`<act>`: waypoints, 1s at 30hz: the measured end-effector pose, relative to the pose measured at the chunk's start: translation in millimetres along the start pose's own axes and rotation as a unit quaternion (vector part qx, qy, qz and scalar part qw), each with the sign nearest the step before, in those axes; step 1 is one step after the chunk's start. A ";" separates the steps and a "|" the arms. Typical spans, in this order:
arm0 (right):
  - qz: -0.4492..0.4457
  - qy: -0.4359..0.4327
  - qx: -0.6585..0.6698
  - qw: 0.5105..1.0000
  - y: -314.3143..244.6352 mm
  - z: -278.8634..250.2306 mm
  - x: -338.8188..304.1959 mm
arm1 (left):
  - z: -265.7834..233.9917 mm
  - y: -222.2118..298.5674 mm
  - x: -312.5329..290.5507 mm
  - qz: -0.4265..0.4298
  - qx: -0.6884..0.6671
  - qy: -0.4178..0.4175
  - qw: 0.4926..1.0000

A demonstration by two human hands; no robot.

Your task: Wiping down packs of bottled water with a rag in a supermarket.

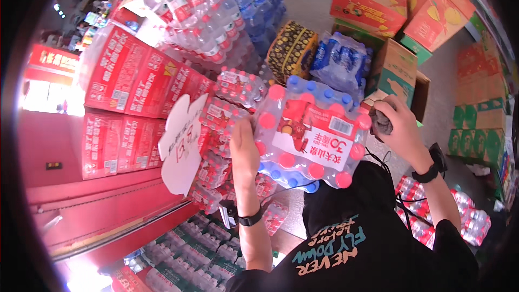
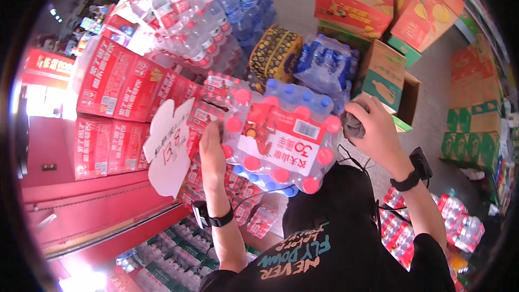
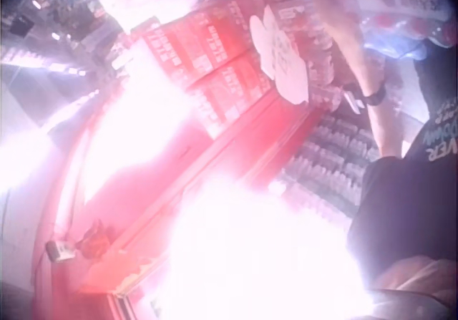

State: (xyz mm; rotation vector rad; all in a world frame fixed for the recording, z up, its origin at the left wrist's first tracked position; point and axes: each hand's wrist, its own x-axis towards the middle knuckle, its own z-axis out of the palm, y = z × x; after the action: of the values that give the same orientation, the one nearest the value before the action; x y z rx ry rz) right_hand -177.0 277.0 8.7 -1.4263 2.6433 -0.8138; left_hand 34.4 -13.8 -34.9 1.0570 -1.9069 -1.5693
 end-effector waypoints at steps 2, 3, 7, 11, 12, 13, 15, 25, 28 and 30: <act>-0.015 0.024 0.064 0.998 1.9 -0.5 27.1 | -1.4 5.0 -5.1 -0.002 -0.015 0.021 1.000; -0.055 0.024 0.044 0.997 3.9 -2.1 43.3 | -2.0 7.4 -8.1 -0.014 -0.015 0.020 1.000; -0.021 -0.040 0.278 0.960 13.4 20.7 100.8 | -18.3 -8.6 -47.9 -0.036 -0.019 0.091 0.995; -0.058 -0.070 0.409 0.908 18.0 72.9 148.9 | -7.7 -28.9 -128.2 -0.138 -0.047 0.186 0.972; -0.049 -0.094 0.451 0.886 16.4 85.8 158.5 | 6.2 -14.2 -144.7 -0.185 -0.124 0.184 0.957; -0.026 -0.113 0.507 0.854 8.4 99.2 166.6 | 20.1 -7.0 -162.6 -0.201 -0.144 0.196 0.949; 0.002 -0.147 0.561 0.815 -1.7 115.5 179.8 | 56.1 8.3 -189.6 -0.221 -0.182 0.199 0.937; 0.082 -0.377 0.721 0.576 -16.2 181.5 226.5 | 241.4 39.7 -180.1 -0.168 -0.095 0.447 0.874; 0.109 -0.468 0.714 0.509 -20.8 186.7 237.4 | 259.3 23.8 -160.3 -0.152 -0.070 0.538 0.826; 0.106 -0.465 0.711 0.517 -28.6 181.4 233.1 | 257.6 3.0 -144.4 -0.034 -0.208 0.632 0.746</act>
State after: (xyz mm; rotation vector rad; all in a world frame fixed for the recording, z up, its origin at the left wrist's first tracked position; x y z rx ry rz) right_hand -242.0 3.0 -84.8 -0.5631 0.6424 -1.1426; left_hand -71.9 258.2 -78.5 1.4045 -0.5448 -0.7541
